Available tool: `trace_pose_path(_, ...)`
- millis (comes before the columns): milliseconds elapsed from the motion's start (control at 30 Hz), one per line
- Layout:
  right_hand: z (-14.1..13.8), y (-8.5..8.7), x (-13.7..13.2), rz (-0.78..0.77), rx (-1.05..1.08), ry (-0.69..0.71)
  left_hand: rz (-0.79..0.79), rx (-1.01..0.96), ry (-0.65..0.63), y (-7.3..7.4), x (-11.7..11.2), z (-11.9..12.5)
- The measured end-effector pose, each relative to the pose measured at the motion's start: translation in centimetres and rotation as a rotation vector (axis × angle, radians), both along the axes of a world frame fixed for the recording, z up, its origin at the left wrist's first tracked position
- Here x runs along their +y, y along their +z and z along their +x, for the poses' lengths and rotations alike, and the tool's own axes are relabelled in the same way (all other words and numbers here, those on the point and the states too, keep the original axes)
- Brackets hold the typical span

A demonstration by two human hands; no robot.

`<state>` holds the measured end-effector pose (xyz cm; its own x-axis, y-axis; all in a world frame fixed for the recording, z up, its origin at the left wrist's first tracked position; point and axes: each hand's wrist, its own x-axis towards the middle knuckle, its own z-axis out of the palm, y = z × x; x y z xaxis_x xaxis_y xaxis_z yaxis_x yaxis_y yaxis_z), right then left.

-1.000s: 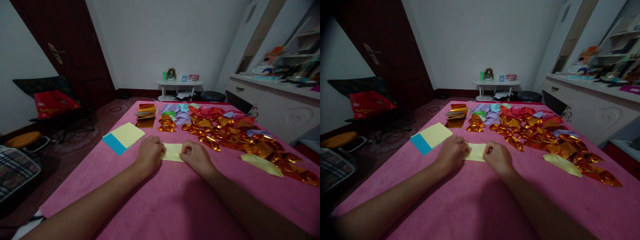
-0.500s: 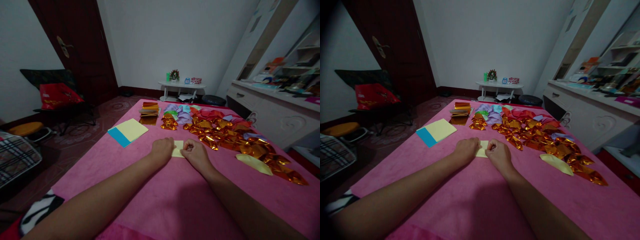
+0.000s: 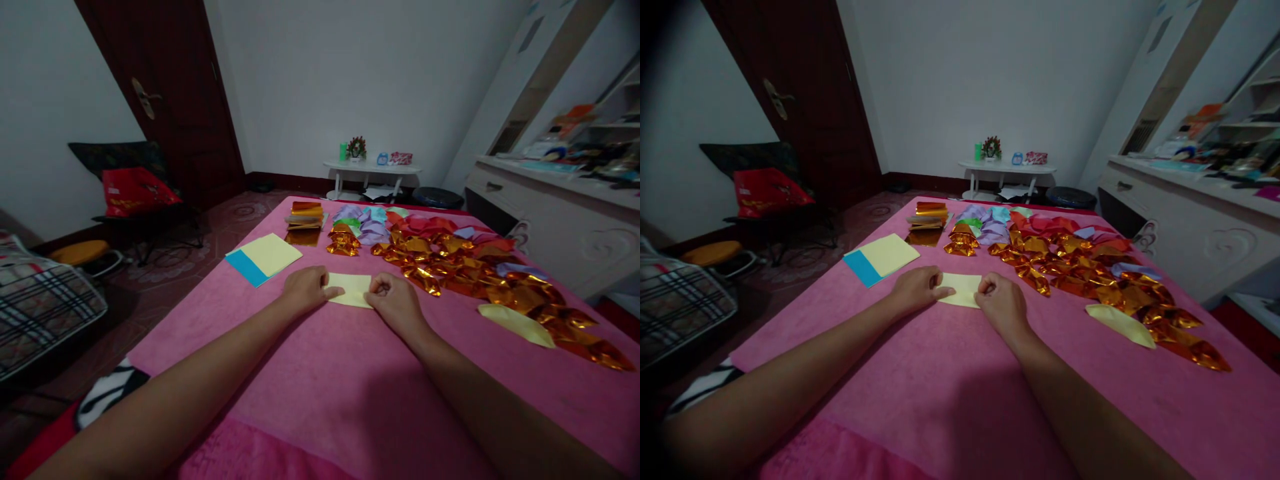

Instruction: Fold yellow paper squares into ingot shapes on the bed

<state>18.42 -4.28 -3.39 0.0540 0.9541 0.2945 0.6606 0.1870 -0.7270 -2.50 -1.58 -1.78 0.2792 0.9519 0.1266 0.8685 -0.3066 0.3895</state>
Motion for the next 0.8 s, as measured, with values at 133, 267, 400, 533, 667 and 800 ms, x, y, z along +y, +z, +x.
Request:
trace_pose_path(133, -0.1, 0.1, -0.1, 0.002, -0.011, -0.016, -0.028, 0.107, 0.045, 0.6, 0.2, 1.2)
trace_pose_path(267, -0.1, 0.3, -0.1, 0.009, -0.019, -0.017, -0.005, 0.19, 0.084, 0.8, 0.3, 2.1)
trace_pose_path(400, 0.0, 0.3, -0.2, 0.009, -0.015, 0.008, -0.026, 0.093, 0.052, 0.4, 0.2, 1.3)
trace_pose_path(533, 0.0, 0.2, -0.2, -0.005, 0.066, 0.026, 0.033, -0.04, 0.05, -0.4, -0.1, -0.1)
trace_pose_path(667, 0.0, 0.2, -0.2, -0.019, 0.272, 0.051, 0.114, -0.092, 0.118, -0.8, -0.3, -0.4)
trace_pose_path(800, -0.3, 0.7, -0.5, 0.003, 0.439, 0.067, 0.088, -0.157, 0.128, -0.9, 0.0, -0.3)
